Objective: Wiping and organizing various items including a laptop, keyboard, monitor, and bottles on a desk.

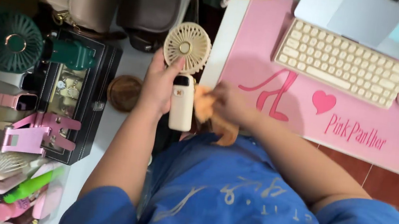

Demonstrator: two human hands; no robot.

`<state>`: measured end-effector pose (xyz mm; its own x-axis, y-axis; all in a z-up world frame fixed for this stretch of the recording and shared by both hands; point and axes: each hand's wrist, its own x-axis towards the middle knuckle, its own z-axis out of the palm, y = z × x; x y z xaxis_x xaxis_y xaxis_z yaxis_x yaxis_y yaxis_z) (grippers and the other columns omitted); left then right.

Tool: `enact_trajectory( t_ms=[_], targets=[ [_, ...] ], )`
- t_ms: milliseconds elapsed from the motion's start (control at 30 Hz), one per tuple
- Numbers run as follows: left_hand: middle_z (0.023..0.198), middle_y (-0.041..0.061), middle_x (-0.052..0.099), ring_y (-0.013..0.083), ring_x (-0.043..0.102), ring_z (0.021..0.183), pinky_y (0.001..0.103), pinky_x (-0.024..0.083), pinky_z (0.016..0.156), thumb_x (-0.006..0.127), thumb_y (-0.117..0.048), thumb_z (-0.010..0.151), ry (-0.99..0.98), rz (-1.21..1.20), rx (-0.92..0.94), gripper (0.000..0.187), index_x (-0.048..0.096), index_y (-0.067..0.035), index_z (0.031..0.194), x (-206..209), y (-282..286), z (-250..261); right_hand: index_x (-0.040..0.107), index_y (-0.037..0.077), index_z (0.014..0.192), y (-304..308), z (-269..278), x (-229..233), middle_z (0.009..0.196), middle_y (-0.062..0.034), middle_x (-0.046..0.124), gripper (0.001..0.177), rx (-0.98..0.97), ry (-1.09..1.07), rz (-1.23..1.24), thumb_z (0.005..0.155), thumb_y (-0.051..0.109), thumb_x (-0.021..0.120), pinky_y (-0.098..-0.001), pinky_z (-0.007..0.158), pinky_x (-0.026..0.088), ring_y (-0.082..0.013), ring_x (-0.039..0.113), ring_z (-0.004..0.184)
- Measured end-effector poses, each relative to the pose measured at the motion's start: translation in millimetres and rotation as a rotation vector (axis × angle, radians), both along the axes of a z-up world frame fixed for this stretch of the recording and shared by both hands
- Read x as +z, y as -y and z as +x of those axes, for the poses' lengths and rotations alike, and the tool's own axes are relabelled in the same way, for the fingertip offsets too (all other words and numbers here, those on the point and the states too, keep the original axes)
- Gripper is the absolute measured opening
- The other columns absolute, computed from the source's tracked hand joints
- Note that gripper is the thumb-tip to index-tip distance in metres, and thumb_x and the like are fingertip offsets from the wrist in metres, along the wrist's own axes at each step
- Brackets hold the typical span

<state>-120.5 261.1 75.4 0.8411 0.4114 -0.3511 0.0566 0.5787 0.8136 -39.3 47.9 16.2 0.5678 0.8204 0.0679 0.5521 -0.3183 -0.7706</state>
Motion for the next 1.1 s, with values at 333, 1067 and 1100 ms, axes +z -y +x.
enact_trajectory(
  t_ms=[333,1067,1100],
  targets=[
    [0.127,0.010,0.066,0.0197,0.066,0.112,0.035,0.056,0.096,0.061,-0.007,0.101,0.059,-0.008,-0.164,0.039,0.051,-0.001,0.139,1,23,48,0.048,0.005,0.147,-30,90,-18,0.127,-0.0282,0.047,0.065,-0.580,0.385,-0.472,0.090,0.025,0.072,-0.0550,0.094,0.045,-0.0551,0.049,0.106],
    [0.147,0.028,0.039,0.0442,0.044,0.136,0.048,0.036,0.114,0.074,-0.023,0.096,-0.277,1.065,-0.132,0.081,0.024,0.003,0.154,-106,125,164,0.042,-0.005,0.150,94,-40,9,0.136,-0.0322,0.053,0.062,-0.669,0.038,-0.528,0.095,0.021,0.048,-0.0517,0.096,0.049,-0.0480,0.055,0.117],
    [0.146,0.028,0.037,0.0446,0.042,0.135,0.049,0.035,0.113,0.076,-0.023,0.095,-0.268,1.111,-0.102,0.082,0.025,0.004,0.153,-103,123,161,0.045,-0.002,0.145,85,-40,29,0.139,-0.0301,0.051,0.062,-0.570,0.014,-0.441,0.089,0.023,0.054,-0.0496,0.098,0.048,-0.0493,0.052,0.120]
  ],
)
